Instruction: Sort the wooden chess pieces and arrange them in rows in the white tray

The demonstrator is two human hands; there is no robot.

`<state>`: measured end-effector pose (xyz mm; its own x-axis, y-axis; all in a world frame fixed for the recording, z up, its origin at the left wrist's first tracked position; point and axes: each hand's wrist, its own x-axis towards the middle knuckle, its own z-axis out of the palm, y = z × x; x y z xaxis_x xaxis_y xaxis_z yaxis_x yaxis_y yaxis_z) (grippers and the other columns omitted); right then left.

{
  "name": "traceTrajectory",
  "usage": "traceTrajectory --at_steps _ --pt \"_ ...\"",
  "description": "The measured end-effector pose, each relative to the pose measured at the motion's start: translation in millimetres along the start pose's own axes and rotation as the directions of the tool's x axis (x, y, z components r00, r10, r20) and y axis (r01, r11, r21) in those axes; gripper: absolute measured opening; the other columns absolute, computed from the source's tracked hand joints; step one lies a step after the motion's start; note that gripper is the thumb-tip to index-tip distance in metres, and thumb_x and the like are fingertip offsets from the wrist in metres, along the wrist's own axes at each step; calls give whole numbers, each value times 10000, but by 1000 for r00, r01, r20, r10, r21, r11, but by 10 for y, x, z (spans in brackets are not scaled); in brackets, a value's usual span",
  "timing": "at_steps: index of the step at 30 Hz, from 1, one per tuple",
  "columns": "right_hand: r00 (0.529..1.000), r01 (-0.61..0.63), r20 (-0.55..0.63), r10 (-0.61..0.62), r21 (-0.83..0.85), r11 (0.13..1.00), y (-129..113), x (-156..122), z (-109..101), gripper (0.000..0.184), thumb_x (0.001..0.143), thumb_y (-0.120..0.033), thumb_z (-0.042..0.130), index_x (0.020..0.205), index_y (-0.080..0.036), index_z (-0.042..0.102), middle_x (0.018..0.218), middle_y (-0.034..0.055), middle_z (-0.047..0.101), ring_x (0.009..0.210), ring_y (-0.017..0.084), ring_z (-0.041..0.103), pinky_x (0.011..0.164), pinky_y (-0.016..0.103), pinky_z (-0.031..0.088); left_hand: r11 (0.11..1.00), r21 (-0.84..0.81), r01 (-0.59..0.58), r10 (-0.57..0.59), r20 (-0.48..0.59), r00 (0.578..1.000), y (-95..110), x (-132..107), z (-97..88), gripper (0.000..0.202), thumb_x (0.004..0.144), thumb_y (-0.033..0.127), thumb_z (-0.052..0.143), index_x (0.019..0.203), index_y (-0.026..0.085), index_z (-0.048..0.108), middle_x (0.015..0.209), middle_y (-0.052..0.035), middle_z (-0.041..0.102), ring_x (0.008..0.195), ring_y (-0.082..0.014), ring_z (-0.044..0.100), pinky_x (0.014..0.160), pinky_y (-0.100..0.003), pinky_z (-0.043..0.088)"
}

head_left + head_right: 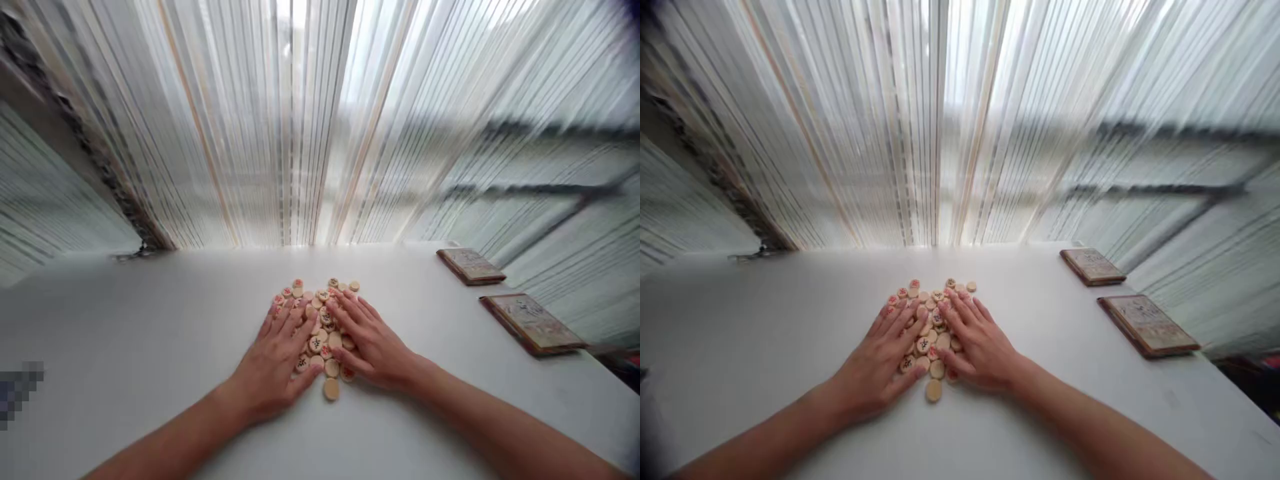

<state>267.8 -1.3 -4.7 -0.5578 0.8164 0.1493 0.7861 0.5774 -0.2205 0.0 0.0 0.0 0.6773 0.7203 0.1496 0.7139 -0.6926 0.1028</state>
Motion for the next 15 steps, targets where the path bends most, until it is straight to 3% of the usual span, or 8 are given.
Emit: traceTrajectory --at_steps 6,10,12,15 --pt "979 -180 -98 179 -9 984 59 -12 101 721 1089 -506 417 1678 -106 307 1752 202 261 1633 384 216 1286 586 311 975 23 221 -218 -90 972 -73 -27 94 713 1063 519 438 1676 172 329 1722 -168 359 1615 -394 269 1285 -669 233" --pt "979 -171 -110 169 -8 985 14 8 75 747 1085 -514 419 1700 -129 244 1756 190 258 1642 372 194 1287 598 298 944 35 328 -321 -134 938 -140 16 101 704 1063 508 418 1639 104 391 1693 -212 395 1588 -409 323 1283 -693 212" --pt "986 -120 -117 117 -22 993 -21 27 47 767 1066 -533 460 1711 -189 226 1773 160 215 1649 386 154 1287 641 260 956 18 293 -288 -126 949 -149 38 71 712 1062 524 421 1647 121 379 1714 -197 362 1598 -406 304 1288 -679 216" --pt "997 24 -78 -29 -58 998 -56 62 7 747 1038 -536 528 1688 -235 314 1774 129 218 1647 393 157 1299 661 196 993 -12 115 -116 -77 990 -124 69 -1 740 1050 557 457 1677 187 326 1753 -148 292 1623 -393 249 1299 -646 218"
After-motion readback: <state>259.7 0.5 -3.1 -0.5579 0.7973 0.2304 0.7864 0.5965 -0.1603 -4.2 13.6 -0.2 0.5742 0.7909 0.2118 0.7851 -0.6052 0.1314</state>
